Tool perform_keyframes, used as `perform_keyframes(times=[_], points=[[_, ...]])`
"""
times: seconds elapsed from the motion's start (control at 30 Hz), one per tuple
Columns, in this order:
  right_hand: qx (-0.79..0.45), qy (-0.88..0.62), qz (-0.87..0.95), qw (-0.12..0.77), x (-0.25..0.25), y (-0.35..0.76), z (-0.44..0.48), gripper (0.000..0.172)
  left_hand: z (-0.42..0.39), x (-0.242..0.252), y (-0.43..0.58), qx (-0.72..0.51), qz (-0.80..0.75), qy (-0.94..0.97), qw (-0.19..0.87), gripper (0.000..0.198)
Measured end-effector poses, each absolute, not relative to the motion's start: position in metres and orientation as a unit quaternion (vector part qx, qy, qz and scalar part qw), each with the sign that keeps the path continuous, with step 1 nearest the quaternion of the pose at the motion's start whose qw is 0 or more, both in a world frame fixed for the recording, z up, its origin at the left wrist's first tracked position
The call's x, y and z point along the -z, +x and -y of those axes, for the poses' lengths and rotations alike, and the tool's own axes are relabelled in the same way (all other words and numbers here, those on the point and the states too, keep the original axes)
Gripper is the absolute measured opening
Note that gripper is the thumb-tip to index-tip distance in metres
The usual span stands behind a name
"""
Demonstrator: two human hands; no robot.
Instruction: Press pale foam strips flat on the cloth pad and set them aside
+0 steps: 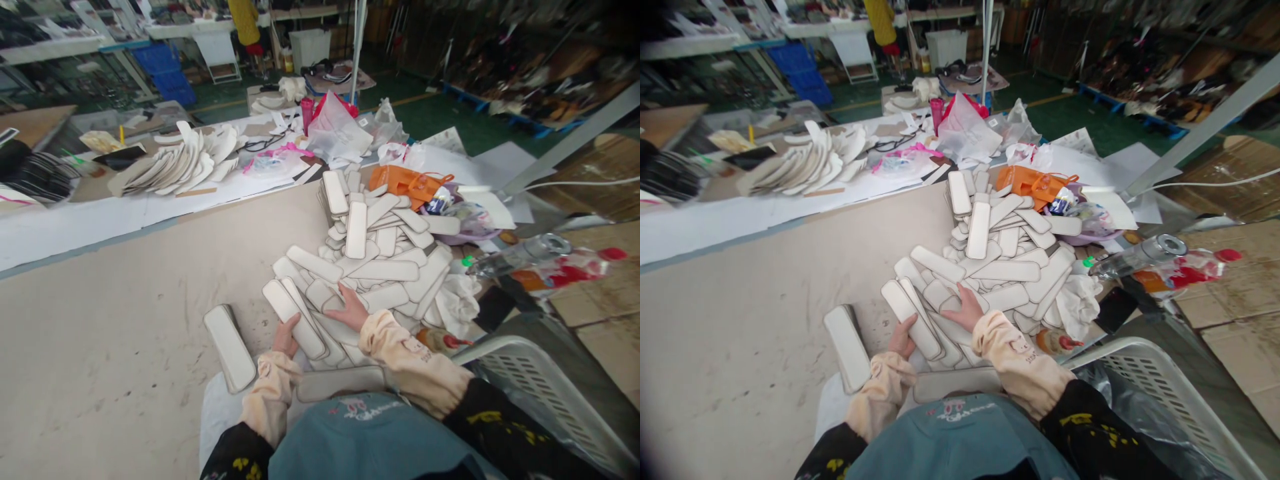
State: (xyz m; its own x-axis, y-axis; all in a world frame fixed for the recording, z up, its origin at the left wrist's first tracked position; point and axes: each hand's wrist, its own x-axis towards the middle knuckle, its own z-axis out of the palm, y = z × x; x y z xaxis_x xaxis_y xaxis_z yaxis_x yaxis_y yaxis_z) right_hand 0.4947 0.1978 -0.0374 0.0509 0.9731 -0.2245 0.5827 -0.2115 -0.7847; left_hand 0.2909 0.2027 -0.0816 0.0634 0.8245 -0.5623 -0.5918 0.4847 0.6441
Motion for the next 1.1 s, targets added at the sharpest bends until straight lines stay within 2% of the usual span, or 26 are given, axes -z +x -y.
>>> perform_keyframes(times=[0.07, 0.13, 0.27, 0.43, 0.5, 0.63, 0.83, 0.93, 1.1], points=[[-0.451, -0.654, 0.564, 0.226, 0.043, 0.500, -0.195, 0.092, -0.201, 0.080, 0.287, -0.503, -0.461, 0.124, 0.720, 0.044], [-0.492, -0.622, 0.572, 0.210, 0.047, 0.501, -0.193, 0.089, -0.201, 0.079, 0.285, -0.503, -0.456, 0.127, 0.723, 0.044], [-0.486, -0.625, 0.570, 0.220, 0.044, 0.493, -0.192, 0.073, -0.200, 0.080, 0.280, -0.499, -0.468, 0.121, 0.719, 0.048], [-0.487, -0.634, 0.570, 0.191, 0.039, 0.477, -0.196, 0.038, -0.197, 0.079, 0.278, -0.485, -0.452, 0.108, 0.741, 0.044], [-0.470, -0.645, 0.573, 0.188, 0.038, 0.469, -0.196, 0.033, -0.195, 0.078, 0.279, -0.480, -0.435, 0.114, 0.753, 0.044], [-0.410, -0.662, 0.600, 0.185, 0.035, 0.454, -0.198, 0.031, -0.192, 0.072, 0.281, -0.464, -0.413, 0.138, 0.772, 0.046], [-0.408, -0.631, 0.592, 0.292, 0.030, 0.444, -0.200, 0.034, -0.190, 0.076, 0.275, -0.477, -0.421, 0.126, 0.762, 0.041], [-0.412, -0.650, 0.556, 0.313, 0.011, 0.455, -0.204, 0.039, -0.187, 0.085, 0.264, -0.497, -0.446, 0.078, 0.741, 0.037], [-0.289, -0.712, 0.525, 0.366, -0.023, 0.498, -0.233, 0.047, -0.179, 0.078, 0.243, -0.518, -0.437, 0.056, 0.733, 0.036]])
